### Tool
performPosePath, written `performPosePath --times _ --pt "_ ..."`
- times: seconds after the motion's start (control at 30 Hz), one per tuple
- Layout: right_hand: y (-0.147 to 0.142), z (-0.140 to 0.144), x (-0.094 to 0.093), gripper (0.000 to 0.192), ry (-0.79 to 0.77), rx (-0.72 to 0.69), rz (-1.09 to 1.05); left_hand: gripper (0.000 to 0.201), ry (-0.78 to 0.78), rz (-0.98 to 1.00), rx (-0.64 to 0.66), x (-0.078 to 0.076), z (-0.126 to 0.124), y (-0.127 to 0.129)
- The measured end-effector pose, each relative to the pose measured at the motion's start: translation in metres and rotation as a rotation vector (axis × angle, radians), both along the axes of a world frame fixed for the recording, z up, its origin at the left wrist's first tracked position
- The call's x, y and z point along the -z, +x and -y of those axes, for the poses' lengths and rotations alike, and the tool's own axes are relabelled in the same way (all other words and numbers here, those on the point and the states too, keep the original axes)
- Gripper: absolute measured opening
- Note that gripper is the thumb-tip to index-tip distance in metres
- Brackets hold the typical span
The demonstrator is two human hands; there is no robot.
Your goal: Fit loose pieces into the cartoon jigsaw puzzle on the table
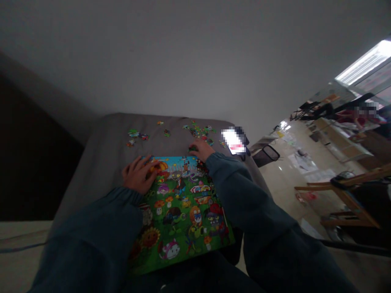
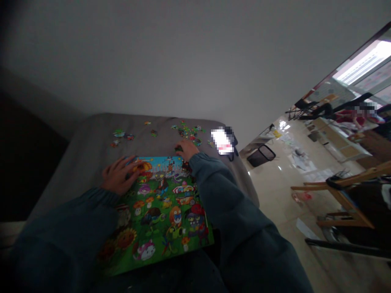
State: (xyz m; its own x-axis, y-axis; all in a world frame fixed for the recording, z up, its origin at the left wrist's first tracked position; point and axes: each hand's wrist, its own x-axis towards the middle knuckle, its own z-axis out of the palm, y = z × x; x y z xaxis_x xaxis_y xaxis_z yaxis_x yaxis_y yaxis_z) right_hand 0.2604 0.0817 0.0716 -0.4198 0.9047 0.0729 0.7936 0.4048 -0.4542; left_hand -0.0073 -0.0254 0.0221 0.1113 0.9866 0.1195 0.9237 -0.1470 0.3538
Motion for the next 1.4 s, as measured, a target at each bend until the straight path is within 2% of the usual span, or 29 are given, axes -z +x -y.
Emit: performPosePath --times 0.07,0.13,0.27,0.37,0.4,0.5,0.63,0.73,0.87,1.03,1.13,1.23,1.33,1.4 --pt "0.004 0.010 -0.007 0.011 -0.026 0.011 -0.026 0.042 -0.002 0.005 -0.005 0.001 0.000 0.000" --pt "0.013 0.033 -0.017 0.007 -0.045 0.009 -0.065 0.043 -0.007 0.014 0.001 0.001 0.000 0.000" --pt "0.038 0.109 -0.034 0.013 -0.087 -0.020 -0.133 0.044 -0.016 0.022 0.011 0.002 0.000 0.000" --pt "0.053 0.166 -0.034 0.029 -0.199 -0.069 -0.257 0.043 -0.015 0.041 0.014 0.003 -0.001 0.000" --pt "0.057 0.181 -0.031 0.028 -0.226 -0.079 -0.255 0.043 -0.011 0.048 0.015 0.004 -0.001 0.000" --pt "0.061 0.211 -0.021 0.029 -0.302 -0.072 -0.203 0.041 0.020 0.044 0.017 0.005 -0.002 0.000" --pt "0.059 0.221 -0.011 0.034 -0.369 -0.021 -0.191 0.040 0.032 0.012 0.026 0.005 -0.002 0.000" --pt "0.058 0.220 -0.011 0.028 -0.325 -0.072 -0.175 0.042 0.031 0.010 0.040 0.004 -0.002 -0.001" --pt "0.055 0.218 -0.011 0.033 -0.309 -0.106 -0.191 0.041 0.017 0.020 0.028 0.004 -0.001 0.000" --pt "0.055 0.220 -0.005 0.037 -0.405 -0.023 -0.269 0.040 0.017 0.043 0.012 0.005 -0.001 0.001" --pt "0.055 0.220 -0.006 0.027 -0.382 -0.034 -0.254 0.041 0.004 0.042 0.021 0.004 -0.002 0.001" --pt "0.055 0.220 -0.010 0.030 -0.346 -0.053 -0.242 0.041 -0.005 0.049 0.026 0.003 -0.002 0.001" --pt "0.054 0.223 -0.008 0.037 -0.394 -0.035 -0.291 0.039 -0.008 0.044 0.020 0.004 -0.002 0.001" --pt "0.053 0.226 -0.004 0.033 -0.445 -0.003 -0.321 0.039 -0.011 0.022 0.014 0.004 -0.002 0.001"
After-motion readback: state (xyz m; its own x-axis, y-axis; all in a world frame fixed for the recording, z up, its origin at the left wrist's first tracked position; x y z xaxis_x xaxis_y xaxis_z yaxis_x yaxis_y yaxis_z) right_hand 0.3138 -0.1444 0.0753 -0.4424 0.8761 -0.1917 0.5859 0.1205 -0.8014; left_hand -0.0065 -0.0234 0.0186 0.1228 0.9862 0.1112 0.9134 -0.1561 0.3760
